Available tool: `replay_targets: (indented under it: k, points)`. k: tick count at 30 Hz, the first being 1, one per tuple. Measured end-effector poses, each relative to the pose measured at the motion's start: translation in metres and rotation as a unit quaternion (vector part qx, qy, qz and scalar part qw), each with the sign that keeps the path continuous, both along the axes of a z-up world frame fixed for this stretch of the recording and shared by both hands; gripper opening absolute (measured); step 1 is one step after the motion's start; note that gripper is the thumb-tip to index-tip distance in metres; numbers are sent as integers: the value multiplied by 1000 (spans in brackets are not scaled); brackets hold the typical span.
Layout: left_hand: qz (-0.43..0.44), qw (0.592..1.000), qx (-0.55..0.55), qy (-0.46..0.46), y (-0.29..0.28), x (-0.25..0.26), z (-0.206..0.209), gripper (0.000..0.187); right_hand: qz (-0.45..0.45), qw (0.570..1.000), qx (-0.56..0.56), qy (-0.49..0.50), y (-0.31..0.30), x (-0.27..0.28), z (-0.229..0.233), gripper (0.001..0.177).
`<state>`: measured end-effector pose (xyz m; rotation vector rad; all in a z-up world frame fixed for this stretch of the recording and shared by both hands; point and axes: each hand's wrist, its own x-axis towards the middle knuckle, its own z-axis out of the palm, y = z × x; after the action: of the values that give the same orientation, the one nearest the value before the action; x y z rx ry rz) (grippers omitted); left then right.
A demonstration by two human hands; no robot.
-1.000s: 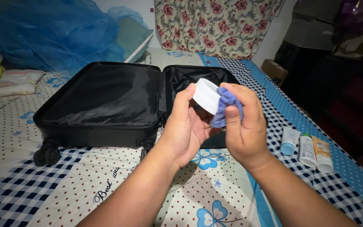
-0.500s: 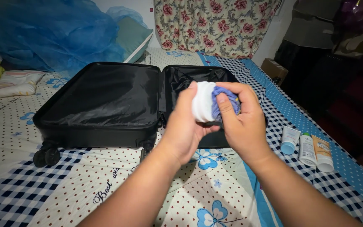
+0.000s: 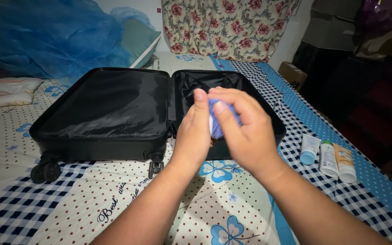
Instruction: The person removes several toiletry items from an open suitcase on a bed, wipes each item with a cloth, and places them on the bed. The items include a white bottle, an orange tube, a blue tube, and a white jar.
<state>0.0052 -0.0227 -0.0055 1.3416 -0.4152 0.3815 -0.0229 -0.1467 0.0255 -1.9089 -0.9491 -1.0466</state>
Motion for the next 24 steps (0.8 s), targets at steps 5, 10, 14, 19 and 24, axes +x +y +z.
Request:
replay_targets:
  k: [5, 10, 14, 19, 24]
  points:
    - [22, 997, 55, -56, 3, -8, 4, 60, 60, 940, 217, 256, -9, 30, -16, 30]
    - [83, 996, 16, -42, -5, -3, 4, 55, 88, 923, 245, 283, -4, 28, -34, 32]
    - [164, 983, 34, -74, -13, 1, -6, 53, 180, 815, 361, 415, 2, 18, -33, 33]
    - [230, 957, 66, -164, -10, 11, -12, 46, 273, 682, 408, 542, 7, 14, -27, 36]
    - [214, 956, 105, -172, -2, 11, -15, 45, 318, 639, 399, 576, 1, 11, -17, 55]
